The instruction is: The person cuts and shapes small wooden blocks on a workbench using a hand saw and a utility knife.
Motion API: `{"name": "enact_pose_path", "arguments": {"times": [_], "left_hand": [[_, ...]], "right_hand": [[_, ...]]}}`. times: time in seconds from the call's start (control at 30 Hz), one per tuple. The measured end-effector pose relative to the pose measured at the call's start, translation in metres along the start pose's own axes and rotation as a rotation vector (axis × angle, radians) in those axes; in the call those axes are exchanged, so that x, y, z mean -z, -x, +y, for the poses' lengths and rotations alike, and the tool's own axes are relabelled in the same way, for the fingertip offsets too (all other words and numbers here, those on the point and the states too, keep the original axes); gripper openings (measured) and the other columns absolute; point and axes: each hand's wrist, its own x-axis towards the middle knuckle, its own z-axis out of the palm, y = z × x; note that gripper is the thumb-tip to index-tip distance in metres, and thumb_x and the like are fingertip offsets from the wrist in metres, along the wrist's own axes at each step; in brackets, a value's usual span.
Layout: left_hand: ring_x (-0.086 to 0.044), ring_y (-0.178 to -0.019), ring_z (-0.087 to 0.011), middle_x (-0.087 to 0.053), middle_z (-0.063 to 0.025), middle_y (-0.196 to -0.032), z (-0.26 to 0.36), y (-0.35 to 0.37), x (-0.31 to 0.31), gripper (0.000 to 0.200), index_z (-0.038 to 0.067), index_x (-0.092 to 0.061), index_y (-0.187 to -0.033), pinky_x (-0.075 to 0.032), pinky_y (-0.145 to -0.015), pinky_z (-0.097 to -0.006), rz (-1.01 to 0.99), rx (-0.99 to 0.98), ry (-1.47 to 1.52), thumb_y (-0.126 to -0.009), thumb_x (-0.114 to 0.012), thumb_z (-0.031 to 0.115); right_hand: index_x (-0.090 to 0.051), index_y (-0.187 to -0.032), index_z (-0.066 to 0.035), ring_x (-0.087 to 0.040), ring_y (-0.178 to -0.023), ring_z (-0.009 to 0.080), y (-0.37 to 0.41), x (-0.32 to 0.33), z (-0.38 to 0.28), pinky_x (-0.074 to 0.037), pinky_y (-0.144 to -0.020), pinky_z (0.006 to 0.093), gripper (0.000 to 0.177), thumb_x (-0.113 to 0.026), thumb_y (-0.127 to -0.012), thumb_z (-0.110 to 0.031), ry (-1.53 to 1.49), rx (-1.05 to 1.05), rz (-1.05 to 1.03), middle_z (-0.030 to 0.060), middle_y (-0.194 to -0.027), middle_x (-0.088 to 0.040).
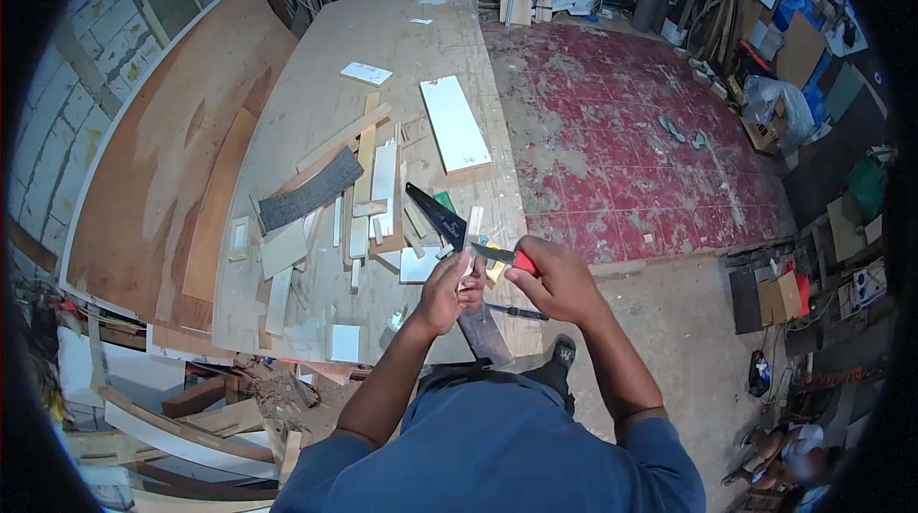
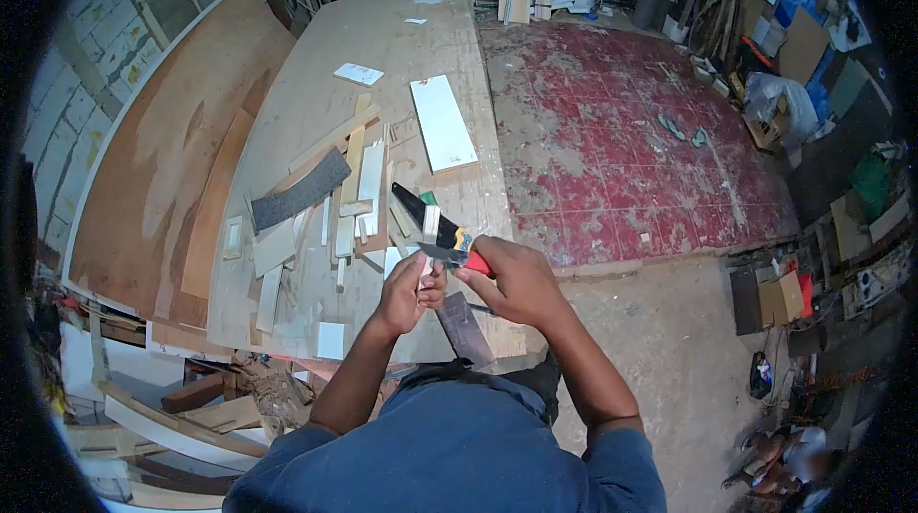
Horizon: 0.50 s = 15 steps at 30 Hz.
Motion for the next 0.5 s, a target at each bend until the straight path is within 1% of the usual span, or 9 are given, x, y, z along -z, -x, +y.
{"name": "enact_pose_path", "arguments": {"times": [0.07,0.1,0.23,0.3,0.33,0.43,0.5], "left_hand": [[-0.031,-0.057,-0.0033,-0.037,0.0038,-0.073,-0.001,0.0,-0.002,0.032,0.008,-0.05,-0.096,-0.027,-0.051,-0.0184,-0.009,-0.068,0.068,-0.103,-0.039,0.037],[-0.032,-0.059,-0.0034,-0.038,0.0035,-0.075,0.001,0.002,-0.006,0.03,0.008,-0.05,-0.098,-0.027,-0.052,-0.018,-0.039,-0.11,0.059,-0.103,-0.039,0.035],[-0.034,-0.06,-0.004,-0.039,0.0031,-0.076,0.002,0.008,-0.019,0.028,0.007,-0.051,-0.101,-0.028,-0.053,-0.0188,-0.037,-0.116,0.054,-0.102,-0.039,0.033],[-0.036,-0.062,-0.0054,-0.042,0.0018,-0.079,0.0,0.008,-0.023,0.029,0.006,-0.052,-0.109,-0.029,-0.055,-0.02,-0.056,-0.209,-0.043,-0.102,-0.04,0.031],[-0.036,-0.062,-0.0054,-0.042,0.0018,-0.079,-0.003,0.008,-0.023,0.029,0.006,-0.052,-0.109,-0.029,-0.055,-0.02,-0.051,-0.203,-0.041,-0.102,-0.04,0.031],[-0.041,-0.065,-0.0074,-0.049,-0.0015,-0.086,-0.006,0.008,-0.02,0.032,0.004,-0.049,-0.123,-0.034,-0.057,-0.0209,-0.03,-0.235,-0.073,-0.105,-0.035,0.027],[-0.041,-0.065,-0.0073,-0.049,-0.0017,-0.087,-0.004,0.01,-0.024,0.032,0.004,-0.049,-0.123,-0.034,-0.057,-0.0211,0.002,-0.241,-0.076,-0.105,-0.034,0.026]], "right_hand": [[-0.054,-0.089,-0.002,-0.056,-0.072,0.0396,-0.004,0.004,-0.009,-0.043,-0.063,0.0443,0.029,-0.064,-0.084,-0.029,0.129,0.122,-0.012,0.0184,-0.075,-0.056],[-0.055,-0.09,-0.003,-0.059,-0.074,0.0403,-0.006,0.005,-0.012,-0.043,-0.063,0.0468,0.033,-0.063,-0.084,-0.035,0.187,0.101,-0.038,0.019,-0.075,-0.057],[-0.058,-0.089,-0.004,-0.06,-0.071,0.0395,-0.009,0.009,-0.02,-0.043,-0.061,0.0472,0.036,-0.064,-0.082,-0.038,0.231,0.118,-0.044,0.0178,-0.073,-0.057],[-0.059,-0.084,-0.003,-0.063,-0.065,0.037,-0.009,0.011,-0.024,-0.048,-0.058,0.0467,0.037,-0.066,-0.079,-0.039,0.316,0.123,-0.018,0.0174,-0.071,-0.062],[-0.059,-0.084,-0.003,-0.063,-0.065,0.037,-0.008,0.011,-0.024,-0.048,-0.058,0.0467,0.037,-0.066,-0.079,-0.039,0.311,0.119,-0.022,0.0174,-0.071,-0.062],[-0.059,-0.081,-0.003,-0.063,-0.063,0.0358,-0.008,0.01,-0.024,-0.048,-0.057,0.0458,0.039,-0.067,-0.078,-0.041,0.305,0.17,0.021,0.0161,-0.068,-0.061],[-0.059,-0.079,-0.004,-0.063,-0.062,0.035,-0.009,0.011,-0.027,-0.049,-0.056,0.0456,0.038,-0.067,-0.078,-0.041,0.345,0.205,0.056,0.0146,-0.065,-0.061]]}}
